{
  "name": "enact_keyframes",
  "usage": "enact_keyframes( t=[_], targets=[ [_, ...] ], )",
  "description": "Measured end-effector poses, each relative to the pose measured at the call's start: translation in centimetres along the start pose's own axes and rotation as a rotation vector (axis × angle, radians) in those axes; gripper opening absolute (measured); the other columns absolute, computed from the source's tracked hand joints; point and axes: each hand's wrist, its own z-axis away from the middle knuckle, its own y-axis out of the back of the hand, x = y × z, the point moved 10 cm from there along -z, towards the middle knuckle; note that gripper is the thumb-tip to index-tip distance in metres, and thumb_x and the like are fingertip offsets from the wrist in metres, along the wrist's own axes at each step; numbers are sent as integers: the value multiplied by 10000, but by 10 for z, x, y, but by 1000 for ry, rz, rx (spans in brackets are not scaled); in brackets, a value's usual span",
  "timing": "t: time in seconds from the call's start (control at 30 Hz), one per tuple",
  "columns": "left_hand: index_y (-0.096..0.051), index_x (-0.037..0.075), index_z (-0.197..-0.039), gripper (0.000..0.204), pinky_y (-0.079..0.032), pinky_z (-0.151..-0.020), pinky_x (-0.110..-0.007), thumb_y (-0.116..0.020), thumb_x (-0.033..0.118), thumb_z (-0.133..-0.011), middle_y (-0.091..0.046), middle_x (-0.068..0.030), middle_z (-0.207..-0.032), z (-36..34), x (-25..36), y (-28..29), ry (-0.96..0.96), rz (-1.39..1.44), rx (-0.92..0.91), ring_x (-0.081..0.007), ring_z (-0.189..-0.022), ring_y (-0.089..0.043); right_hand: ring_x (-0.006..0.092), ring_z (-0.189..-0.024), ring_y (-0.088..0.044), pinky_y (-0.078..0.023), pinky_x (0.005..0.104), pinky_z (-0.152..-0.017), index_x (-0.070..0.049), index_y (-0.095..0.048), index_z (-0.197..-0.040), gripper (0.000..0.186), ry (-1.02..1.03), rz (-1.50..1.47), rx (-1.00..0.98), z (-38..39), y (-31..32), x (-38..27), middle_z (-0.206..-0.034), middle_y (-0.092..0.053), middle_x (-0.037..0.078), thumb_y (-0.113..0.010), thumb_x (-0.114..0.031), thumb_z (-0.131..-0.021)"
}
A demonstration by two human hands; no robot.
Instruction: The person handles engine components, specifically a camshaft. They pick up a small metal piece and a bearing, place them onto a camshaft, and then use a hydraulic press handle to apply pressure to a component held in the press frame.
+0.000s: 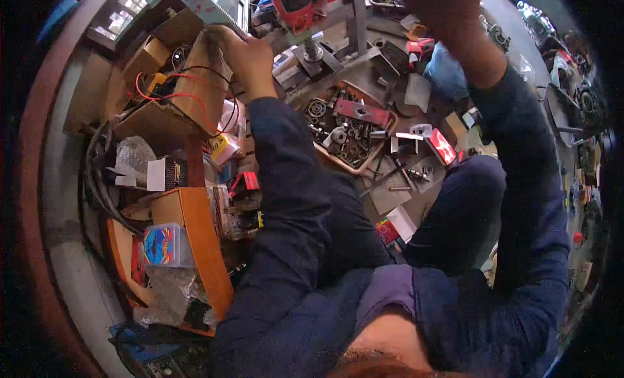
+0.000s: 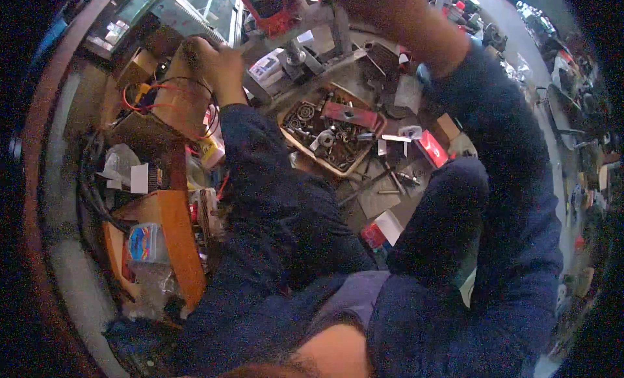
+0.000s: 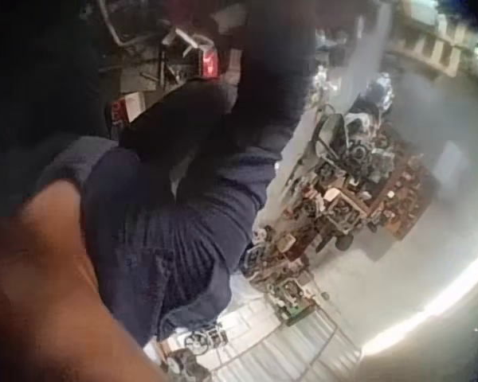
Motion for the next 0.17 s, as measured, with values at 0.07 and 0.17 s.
enact_keyframes(
  t=[0.07, 0.17],
  targets=[
    [-248, -122, -1467, 679, -248, -1180, -432, -486, 136, -885, -334, -370, -1474, -9, 9, -15, -58, 34, 19, -444, -1403, -332, 218, -827, -663, -546, 365, -737, -60, -641, -1161, 337, -99, -262, 74, 9, 5, 32, -930, -675, 67, -654, -255, -887],
    [-191, -110, -1485, 725, -231, -1187, -423, -504, 135, -879, -327, -357, -1486, -12, 3, -13, -90, -57, 2, -440, -1428, -285, 232, -877, -681, -554, 372, -762, -42, -626, -1190, 343, -169, -564, 154, 15, -13, 72, -994, -695, 75, -618, -254, -920]
  ],
)
